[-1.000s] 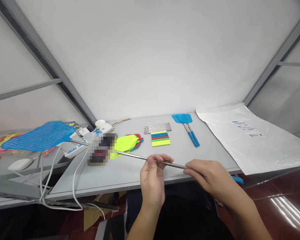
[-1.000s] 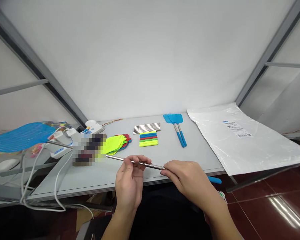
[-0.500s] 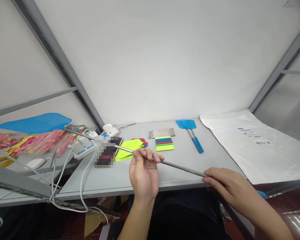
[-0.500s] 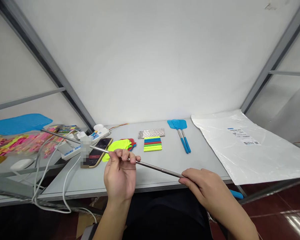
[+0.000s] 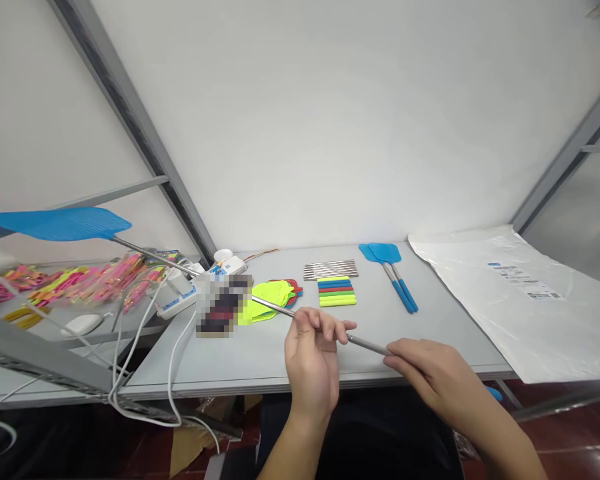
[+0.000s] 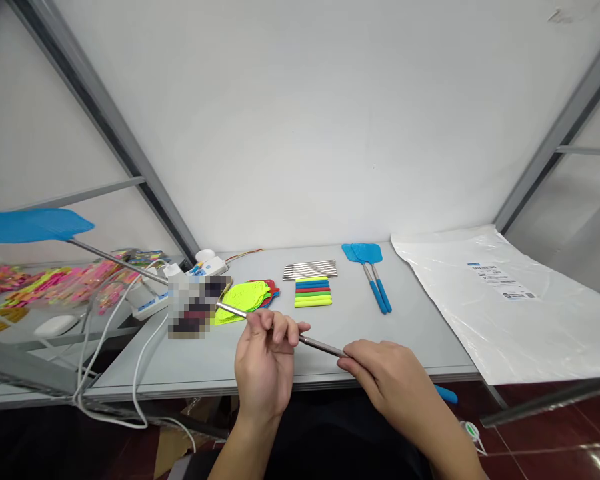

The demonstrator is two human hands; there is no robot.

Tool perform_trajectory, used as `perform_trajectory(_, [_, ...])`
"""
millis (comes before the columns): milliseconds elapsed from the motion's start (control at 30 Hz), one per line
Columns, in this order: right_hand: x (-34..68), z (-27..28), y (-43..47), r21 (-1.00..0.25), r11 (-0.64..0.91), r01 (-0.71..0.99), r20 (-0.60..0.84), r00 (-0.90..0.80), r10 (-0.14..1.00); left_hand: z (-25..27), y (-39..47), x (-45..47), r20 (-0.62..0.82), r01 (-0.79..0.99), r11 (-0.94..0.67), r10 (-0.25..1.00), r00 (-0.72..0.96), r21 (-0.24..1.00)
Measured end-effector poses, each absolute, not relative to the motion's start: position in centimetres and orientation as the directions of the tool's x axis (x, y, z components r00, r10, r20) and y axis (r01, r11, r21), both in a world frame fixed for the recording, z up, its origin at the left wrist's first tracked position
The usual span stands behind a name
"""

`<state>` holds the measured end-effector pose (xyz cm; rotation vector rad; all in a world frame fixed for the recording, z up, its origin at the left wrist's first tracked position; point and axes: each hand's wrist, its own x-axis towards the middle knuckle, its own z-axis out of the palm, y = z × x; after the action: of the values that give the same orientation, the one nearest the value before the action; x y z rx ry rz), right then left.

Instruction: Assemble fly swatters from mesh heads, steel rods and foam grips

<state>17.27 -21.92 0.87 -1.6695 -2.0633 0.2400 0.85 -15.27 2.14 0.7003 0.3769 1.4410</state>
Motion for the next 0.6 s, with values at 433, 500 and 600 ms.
perform_trajectory(433, [18.6, -0.9, -22.3, -0.492, 0.057, 0.869, 0.182, 0.039, 0.982, 2.3, -10.2, 1.5, 0.172, -0.731, 0.062, 0.955, 0.24, 0.679])
perform_trajectory(500, [18.3, -1.4, -22.0, -0.475, 0.052, 0.879, 0.218, 0.06, 0.974, 1.2, -11.0, 2.9, 0.115, -0.705, 0.141, 0.946, 0.303, 0.695])
perform_trajectory(600, [18.0, -2.2, -21.3, -0.46, 0.037, 0.887, 0.23, 0.08, 0.97, -0.2, -11.9, 4.5, 0.081, -0.688, 0.202, 0.931, 0.355, 0.697])
